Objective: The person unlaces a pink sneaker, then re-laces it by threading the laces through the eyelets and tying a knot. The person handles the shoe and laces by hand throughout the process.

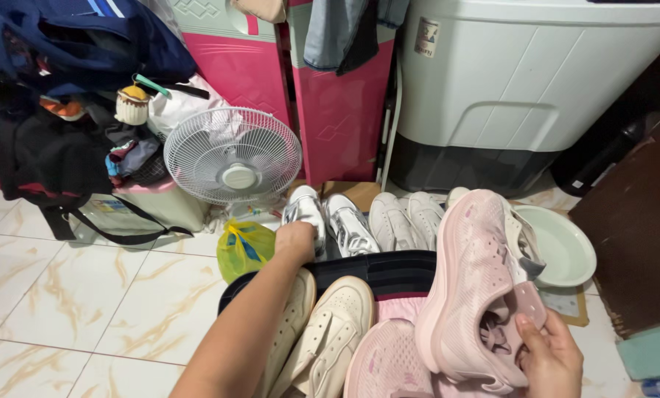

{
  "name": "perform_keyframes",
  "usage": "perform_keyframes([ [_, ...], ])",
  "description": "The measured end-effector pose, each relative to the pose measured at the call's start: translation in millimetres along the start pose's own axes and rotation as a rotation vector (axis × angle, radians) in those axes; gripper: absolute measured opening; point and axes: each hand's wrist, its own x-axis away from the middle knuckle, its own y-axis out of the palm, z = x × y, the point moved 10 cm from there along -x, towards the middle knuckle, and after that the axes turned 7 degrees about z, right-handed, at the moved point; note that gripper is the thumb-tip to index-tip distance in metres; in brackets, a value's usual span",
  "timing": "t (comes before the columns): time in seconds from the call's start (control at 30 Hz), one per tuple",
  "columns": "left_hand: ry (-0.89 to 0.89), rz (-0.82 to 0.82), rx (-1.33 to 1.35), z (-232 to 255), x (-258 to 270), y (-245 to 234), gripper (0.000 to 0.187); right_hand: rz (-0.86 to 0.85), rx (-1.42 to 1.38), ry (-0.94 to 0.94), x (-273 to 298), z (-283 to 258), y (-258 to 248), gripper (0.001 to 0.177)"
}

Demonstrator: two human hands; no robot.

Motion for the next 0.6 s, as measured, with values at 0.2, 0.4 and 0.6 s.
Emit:
perform_keyframes([
  [0.2,0.239,-0.289,0.057,3.8,-14.5,61.0,0.037,0.0,-0.049,-0.005,18.5,-17.9,9.0,0.03],
  [0.4,-0.036,-0.57,0.38,-18.2,-21.9,126.9,0.076,-0.019,-0.052,-0.034,19.3,-22.3,9.9,0.029],
  [0.6,0.118,-0.366,0.267,-10.7,-32.1,97.5,0.057,-0.031,-0.042,-0.037,17.9,-20.5,4.4,0.026],
])
